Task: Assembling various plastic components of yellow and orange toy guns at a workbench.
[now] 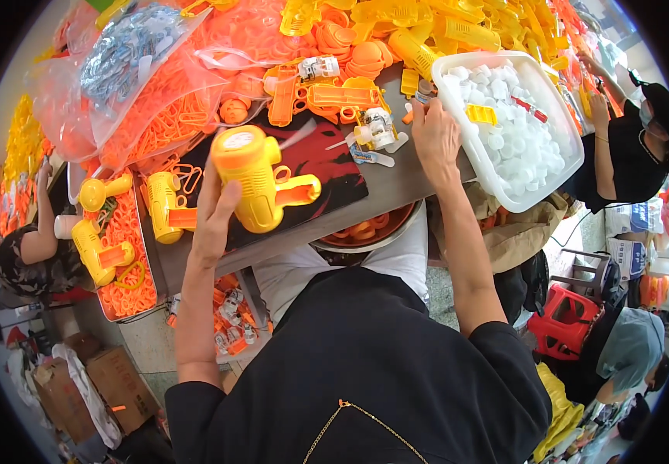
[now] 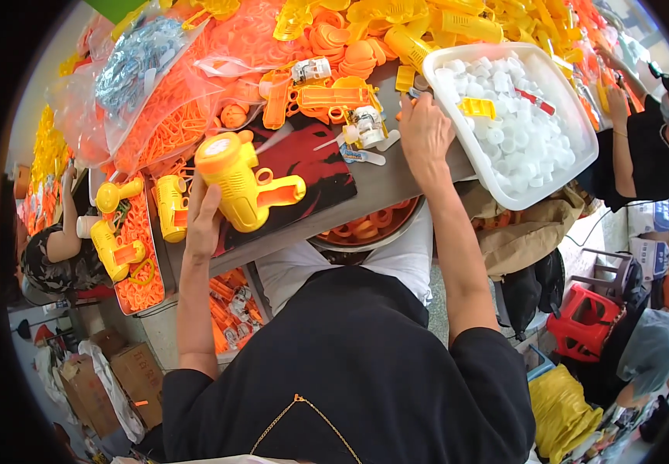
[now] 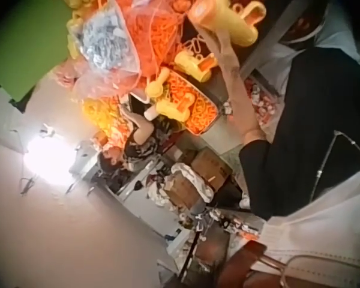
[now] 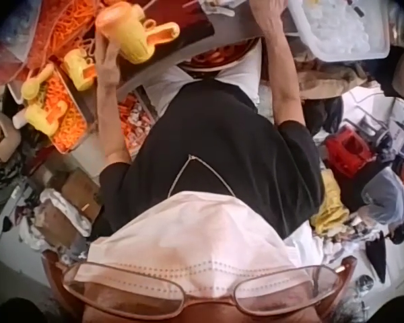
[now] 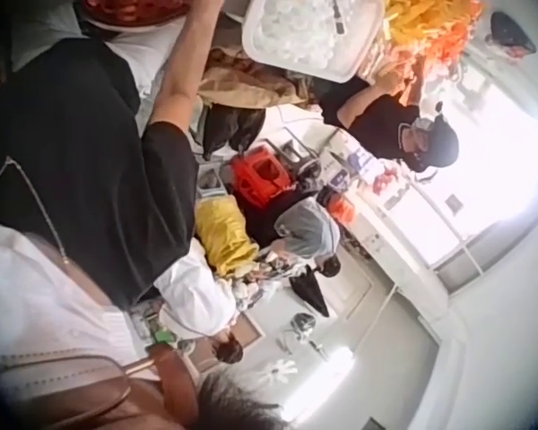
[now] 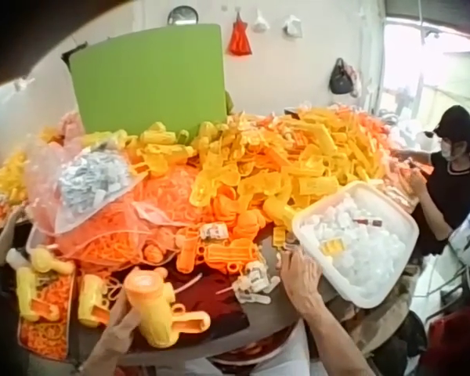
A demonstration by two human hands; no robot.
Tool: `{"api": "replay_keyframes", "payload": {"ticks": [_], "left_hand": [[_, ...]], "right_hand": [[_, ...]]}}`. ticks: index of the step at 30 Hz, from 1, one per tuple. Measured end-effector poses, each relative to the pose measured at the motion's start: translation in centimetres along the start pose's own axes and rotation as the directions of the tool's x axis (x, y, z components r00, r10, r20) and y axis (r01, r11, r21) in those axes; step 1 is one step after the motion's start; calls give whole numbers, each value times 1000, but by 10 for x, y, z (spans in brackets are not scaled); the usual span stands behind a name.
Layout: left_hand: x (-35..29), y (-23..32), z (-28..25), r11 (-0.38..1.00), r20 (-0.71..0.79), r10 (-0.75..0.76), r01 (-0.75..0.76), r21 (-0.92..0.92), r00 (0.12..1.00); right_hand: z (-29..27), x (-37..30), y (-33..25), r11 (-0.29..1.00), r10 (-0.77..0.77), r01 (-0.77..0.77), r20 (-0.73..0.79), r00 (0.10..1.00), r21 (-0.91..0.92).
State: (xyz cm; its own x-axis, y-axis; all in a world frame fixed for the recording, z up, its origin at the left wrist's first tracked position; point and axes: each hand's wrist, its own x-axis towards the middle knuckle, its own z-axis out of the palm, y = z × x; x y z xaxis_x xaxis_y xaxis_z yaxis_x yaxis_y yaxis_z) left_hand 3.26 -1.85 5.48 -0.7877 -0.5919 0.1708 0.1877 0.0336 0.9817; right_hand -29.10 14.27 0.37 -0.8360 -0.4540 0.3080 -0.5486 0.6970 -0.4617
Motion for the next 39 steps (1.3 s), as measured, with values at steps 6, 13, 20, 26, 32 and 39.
{"api": "replay_keyframes", "payload": {"ticks": [6,13,20,26,32,39], "left_hand": [[-20,-47,2,662,57,-215,188,-726,975],[3,-27,46,772,-194,-232,59,-633,953],[35,-41,83,934,-345,25,-144,-327,938],[31,-51,90,948,-364,267,-311,-67,892],[21,-25,92,952,-367,106,-201,-231,924],[28,-24,85,939,-518,87,-244,-242,851]], "right_hand": [[44,25,32,936,-162,88,-196,967,-342],[9,-5,-19,961,2,64,-238,971,271],[-32,-102,-115,620,-411,427,-191,891,658],[-17,-116,-115,627,-415,412,-164,895,661],[-23,-108,-113,603,-443,457,-202,873,654],[10,-108,-121,434,-504,141,110,857,890]]}}
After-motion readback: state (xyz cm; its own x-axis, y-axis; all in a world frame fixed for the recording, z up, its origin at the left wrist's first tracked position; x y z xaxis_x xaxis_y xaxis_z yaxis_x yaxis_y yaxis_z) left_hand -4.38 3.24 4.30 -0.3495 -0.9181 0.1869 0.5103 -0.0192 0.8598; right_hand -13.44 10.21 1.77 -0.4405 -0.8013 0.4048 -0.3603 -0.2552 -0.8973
